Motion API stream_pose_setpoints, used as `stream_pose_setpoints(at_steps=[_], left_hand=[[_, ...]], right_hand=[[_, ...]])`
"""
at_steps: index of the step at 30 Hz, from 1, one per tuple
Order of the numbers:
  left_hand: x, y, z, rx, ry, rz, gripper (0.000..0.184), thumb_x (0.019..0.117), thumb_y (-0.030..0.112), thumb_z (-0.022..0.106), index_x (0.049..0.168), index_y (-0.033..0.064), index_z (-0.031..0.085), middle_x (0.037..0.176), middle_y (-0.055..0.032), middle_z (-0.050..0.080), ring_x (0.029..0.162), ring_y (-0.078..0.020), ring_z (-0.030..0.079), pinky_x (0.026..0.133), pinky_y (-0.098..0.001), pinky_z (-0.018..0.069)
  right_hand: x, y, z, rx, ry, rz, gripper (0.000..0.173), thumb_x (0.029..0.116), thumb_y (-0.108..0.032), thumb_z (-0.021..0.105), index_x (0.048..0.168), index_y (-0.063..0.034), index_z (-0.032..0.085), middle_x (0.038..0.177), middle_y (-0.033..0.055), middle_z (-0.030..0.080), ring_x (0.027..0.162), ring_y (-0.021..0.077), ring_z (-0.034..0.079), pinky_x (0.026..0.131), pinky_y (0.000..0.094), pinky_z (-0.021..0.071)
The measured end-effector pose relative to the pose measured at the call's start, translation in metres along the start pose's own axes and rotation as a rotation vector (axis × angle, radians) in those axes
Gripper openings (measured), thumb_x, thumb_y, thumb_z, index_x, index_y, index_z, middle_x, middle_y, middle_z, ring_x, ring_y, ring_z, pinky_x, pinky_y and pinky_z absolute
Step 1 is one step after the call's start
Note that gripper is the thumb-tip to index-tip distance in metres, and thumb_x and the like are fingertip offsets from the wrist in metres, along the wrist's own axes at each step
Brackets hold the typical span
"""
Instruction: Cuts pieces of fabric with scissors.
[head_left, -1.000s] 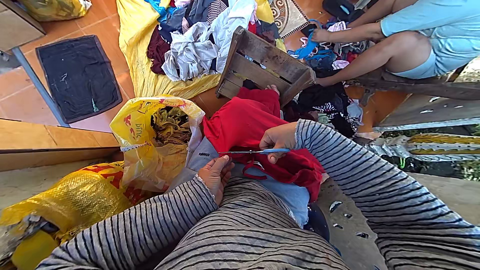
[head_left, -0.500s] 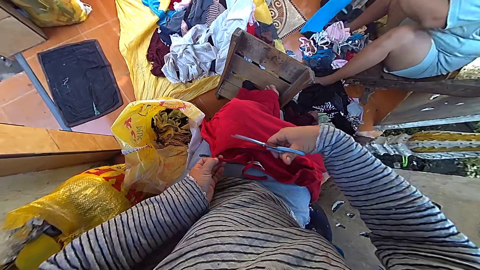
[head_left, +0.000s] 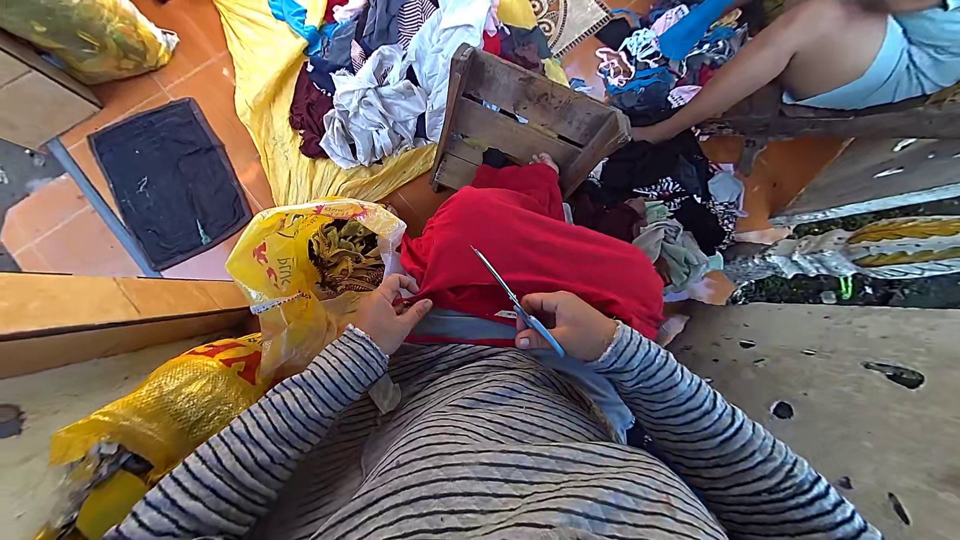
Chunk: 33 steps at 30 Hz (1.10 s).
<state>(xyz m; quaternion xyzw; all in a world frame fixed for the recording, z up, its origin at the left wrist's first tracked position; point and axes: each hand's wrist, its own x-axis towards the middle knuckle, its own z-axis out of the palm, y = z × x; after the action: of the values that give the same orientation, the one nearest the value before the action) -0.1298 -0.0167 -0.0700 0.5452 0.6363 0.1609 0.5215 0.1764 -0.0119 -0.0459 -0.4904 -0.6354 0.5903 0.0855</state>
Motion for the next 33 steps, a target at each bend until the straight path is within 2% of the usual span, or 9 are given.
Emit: stream_pose_setpoints(at_steps=[4, 7, 9, 11, 16, 19, 23, 29, 33], left_hand=[[-0.002, 0.004, -0.012, 0.134, 0.03, 0.074, 0.024, 0.0983, 0.022, 0.069, 0.112, 0.0022, 0.07, 0.109, -0.0125, 0.073, 0.093, -0.0164, 0.072, 0.088, -0.036, 0.0576], [0.001, 0.006, -0.015, 0.404, 0.089, 0.208, 0.026, 0.0971, 0.018, 0.067, 0.114, -0.0007, 0.07, 0.11, -0.0216, 0.07, 0.095, -0.0338, 0.068, 0.086, -0.0532, 0.0535], [0.004, 0.005, -0.002, 0.51, 0.235, 0.477, 0.035, 0.089, 0.022, 0.07, 0.115, -0.0011, 0.069, 0.12, -0.0295, 0.063, 0.11, -0.0501, 0.061, 0.092, -0.0672, 0.0476], [0.007, 0.017, 0.022, 0.448, 0.244, 0.69, 0.035, 0.0906, 0.027, 0.067, 0.116, 0.0036, 0.071, 0.13, -0.0258, 0.061, 0.121, -0.0464, 0.058, 0.097, -0.0628, 0.0472], [0.019, 0.073, 0.098, 0.24, -0.37, 0.836, 0.032, 0.0928, 0.02, 0.071, 0.118, 0.001, 0.071, 0.118, -0.0177, 0.071, 0.115, -0.032, 0.066, 0.102, -0.0473, 0.0522], [0.031, 0.099, 0.135, 0.371, -0.62, 0.77, 0.052, 0.0914, 0.024, 0.076, 0.134, -0.0016, 0.061, 0.131, -0.0234, 0.062, 0.122, -0.0362, 0.061, 0.108, -0.0487, 0.0469], [0.041, 0.112, 0.155, 0.346, -0.592, 0.735, 0.021, 0.0963, 0.009, 0.062, 0.11, -0.0051, 0.071, 0.108, -0.021, 0.071, 0.1, -0.0292, 0.07, 0.094, -0.0423, 0.0554], [0.054, 0.139, 0.147, 0.504, -0.67, 0.522, 0.031, 0.0991, 0.012, 0.06, 0.127, -0.0024, 0.066, 0.11, -0.0168, 0.073, 0.103, -0.0243, 0.071, 0.097, -0.0414, 0.0543], [0.04, 0.134, 0.155, 0.585, -0.659, 0.531, 0.055, 0.0912, 0.027, 0.077, 0.132, -0.005, 0.059, 0.126, -0.0238, 0.063, 0.111, -0.0313, 0.066, 0.101, -0.0431, 0.0524]], right_hand=[[-0.018, 0.004, -0.005, 0.048, 0.256, -0.064, 0.047, 0.0801, -0.05, 0.079, 0.093, -0.0071, 0.065, 0.075, -0.0092, 0.059, 0.064, -0.0046, 0.052, 0.059, 0.0161, 0.0444], [-0.048, 0.013, -0.02, 0.065, 0.51, -0.015, 0.04, 0.0829, -0.04, 0.078, 0.096, -0.0048, 0.066, 0.077, -0.0076, 0.062, 0.065, -0.0032, 0.056, 0.061, 0.017, 0.0487], [-0.071, 0.027, -0.026, 0.13, 0.637, 0.001, 0.038, 0.0849, -0.041, 0.075, 0.098, -0.0069, 0.065, 0.079, -0.008, 0.065, 0.067, -0.0011, 0.062, 0.063, 0.0197, 0.0541], [-0.093, 0.043, -0.027, 0.201, 0.722, -0.013, 0.035, 0.0862, -0.04, 0.074, 0.098, -0.0091, 0.065, 0.08, -0.0092, 0.067, 0.069, 0.0001, 0.065, 0.064, 0.0209, 0.0566], [-0.144, 0.057, -0.022, 0.087, 0.818, 0.143, 0.039, 0.079, -0.041, 0.08, 0.096, -0.0086, 0.066, 0.081, -0.0085, 0.064, 0.069, -0.0036, 0.06, 0.064, 0.0165, 0.0518], [-0.173, 0.047, -0.033, -0.225, 0.777, 0.271, 0.051, 0.0707, -0.029, 0.089, 0.105, 0.0025, 0.067, 0.099, 0.0139, 0.066, 0.084, 0.0219, 0.063, 0.073, 0.0415, 0.0538], [-0.199, 0.025, -0.052, -0.63, 0.655, 0.395, 0.067, 0.0603, -0.019, 0.096, 0.116, 0.0051, 0.068, 0.119, 0.0279, 0.06, 0.118, 0.0506, 0.054, 0.091, 0.0646, 0.0484], [-0.18, 0.01, -0.06, -0.847, 0.555, 0.392, 0.061, 0.0621, -0.023, 0.096, 0.111, 0.0013, 0.07, 0.119, 0.0223, 0.061, 0.121, 0.0461, 0.054, 0.093, 0.0594, 0.0507], [-0.165, -0.006, -0.073, -0.862, 0.392, 0.5, 0.061, 0.0718, -0.026, 0.092, 0.115, 0.0071, 0.067, 0.122, 0.0259, 0.058, 0.122, 0.0461, 0.053, 0.097, 0.0572, 0.0481]])
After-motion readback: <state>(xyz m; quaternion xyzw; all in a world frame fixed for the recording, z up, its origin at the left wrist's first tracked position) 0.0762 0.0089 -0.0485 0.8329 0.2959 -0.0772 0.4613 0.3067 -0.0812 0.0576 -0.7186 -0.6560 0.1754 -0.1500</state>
